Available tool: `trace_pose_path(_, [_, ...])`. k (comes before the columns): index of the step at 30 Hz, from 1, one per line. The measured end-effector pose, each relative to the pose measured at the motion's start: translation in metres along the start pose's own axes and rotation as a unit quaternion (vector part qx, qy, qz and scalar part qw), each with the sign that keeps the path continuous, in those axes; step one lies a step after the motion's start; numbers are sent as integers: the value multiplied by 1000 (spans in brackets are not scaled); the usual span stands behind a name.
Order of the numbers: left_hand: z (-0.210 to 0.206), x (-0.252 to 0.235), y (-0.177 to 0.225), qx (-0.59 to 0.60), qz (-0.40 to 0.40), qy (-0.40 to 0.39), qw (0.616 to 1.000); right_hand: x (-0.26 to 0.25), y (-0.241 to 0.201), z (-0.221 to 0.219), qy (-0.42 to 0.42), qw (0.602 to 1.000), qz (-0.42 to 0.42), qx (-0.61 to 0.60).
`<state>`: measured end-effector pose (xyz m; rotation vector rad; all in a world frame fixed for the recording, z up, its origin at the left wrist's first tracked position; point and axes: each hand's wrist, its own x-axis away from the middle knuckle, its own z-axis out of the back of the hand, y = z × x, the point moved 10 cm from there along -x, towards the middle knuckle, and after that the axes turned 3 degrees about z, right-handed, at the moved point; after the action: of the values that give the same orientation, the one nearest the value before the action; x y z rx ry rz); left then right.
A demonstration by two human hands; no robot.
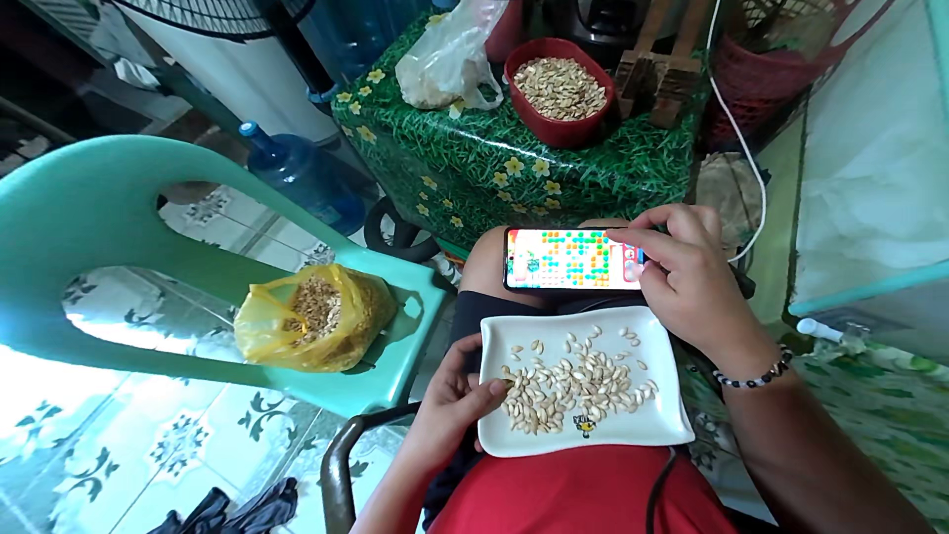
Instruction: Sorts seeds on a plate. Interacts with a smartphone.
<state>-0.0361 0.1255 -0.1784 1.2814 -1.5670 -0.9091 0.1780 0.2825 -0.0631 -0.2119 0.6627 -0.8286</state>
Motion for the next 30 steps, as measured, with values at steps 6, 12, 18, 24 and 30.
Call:
trace_pose_path(6, [0,0,-1,5,1,0,1000,4,2,3,8,1000,0,0])
trace_pose_path(12, [0,0,-1,6,0,1,1000,8,4,7,16,1000,-5,6])
trace_pose_path(18, [-1,1,0,6,-3,-2,1000,12,5,6,15,1000,-9,-4])
trace_pose_path(24, [-1,1,0,4,-2,-1,1000,15,5,5,19,1000,-4,-13])
trace_pose_path(30, [-1,1,0,5,-3,-3,1000,17,3,3,19,1000,-5,-18])
